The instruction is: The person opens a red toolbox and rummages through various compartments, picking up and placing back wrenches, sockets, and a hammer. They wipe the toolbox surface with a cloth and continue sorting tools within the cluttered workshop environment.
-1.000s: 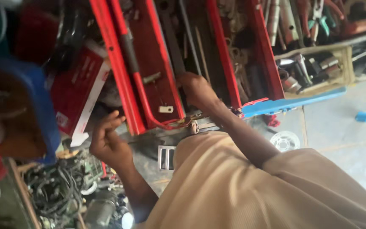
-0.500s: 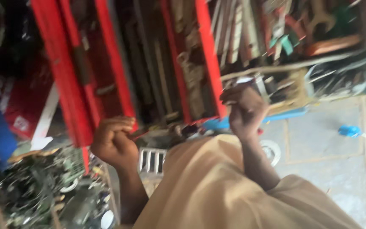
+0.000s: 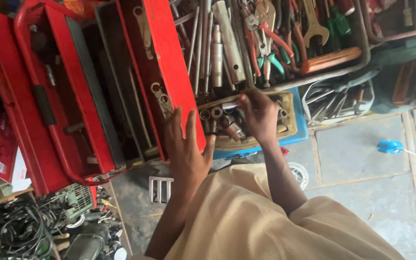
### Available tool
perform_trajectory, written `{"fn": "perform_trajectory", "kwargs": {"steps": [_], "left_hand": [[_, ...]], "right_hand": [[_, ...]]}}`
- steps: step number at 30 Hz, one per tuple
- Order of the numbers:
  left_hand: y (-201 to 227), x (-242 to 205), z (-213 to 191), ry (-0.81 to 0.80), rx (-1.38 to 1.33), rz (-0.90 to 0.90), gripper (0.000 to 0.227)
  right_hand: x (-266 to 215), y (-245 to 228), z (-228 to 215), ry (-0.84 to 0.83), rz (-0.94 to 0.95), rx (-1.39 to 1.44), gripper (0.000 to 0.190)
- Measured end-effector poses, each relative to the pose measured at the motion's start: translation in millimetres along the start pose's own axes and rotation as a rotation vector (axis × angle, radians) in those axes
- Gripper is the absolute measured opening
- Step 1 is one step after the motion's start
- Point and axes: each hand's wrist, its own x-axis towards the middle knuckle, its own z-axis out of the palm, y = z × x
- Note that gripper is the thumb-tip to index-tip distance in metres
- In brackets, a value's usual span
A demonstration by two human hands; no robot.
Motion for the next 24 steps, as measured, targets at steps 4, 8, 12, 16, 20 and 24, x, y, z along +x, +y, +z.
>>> {"fn": "perform_trajectory", "kwargs": {"steps": [4,8,12,16,20,24], "left_hand": [[5,2,11,0.040,0.030,-0.017,0.072],[6,-8,10,0.079,-0.046,-0.061,0.066],[5,-14,1,0.116,-0.120,-0.124,0.056],[-6,-23,-14,0.184,-0.168,-0.129,0.051],[-27,-40,-32,0.290,-0.077,-0.173,0.045],[-51,-59,-49,0.396,-0.116,-0.255,0.038]], "right_hand": [[26,25,-2,0.090,-0.063,-0.201,0.018],[60,44,12,0.085,0.003,-0.557,0.024],[99,66,46,-0.212,0.004,-0.709,0.037],[124,110,92,-0.186,-0.165,-0.816,0.051],[154,156,108,-0.545,-0.218,-1.037,0.035],[175,177,93,-0.483,-0.591,-0.888,0.024]]}}
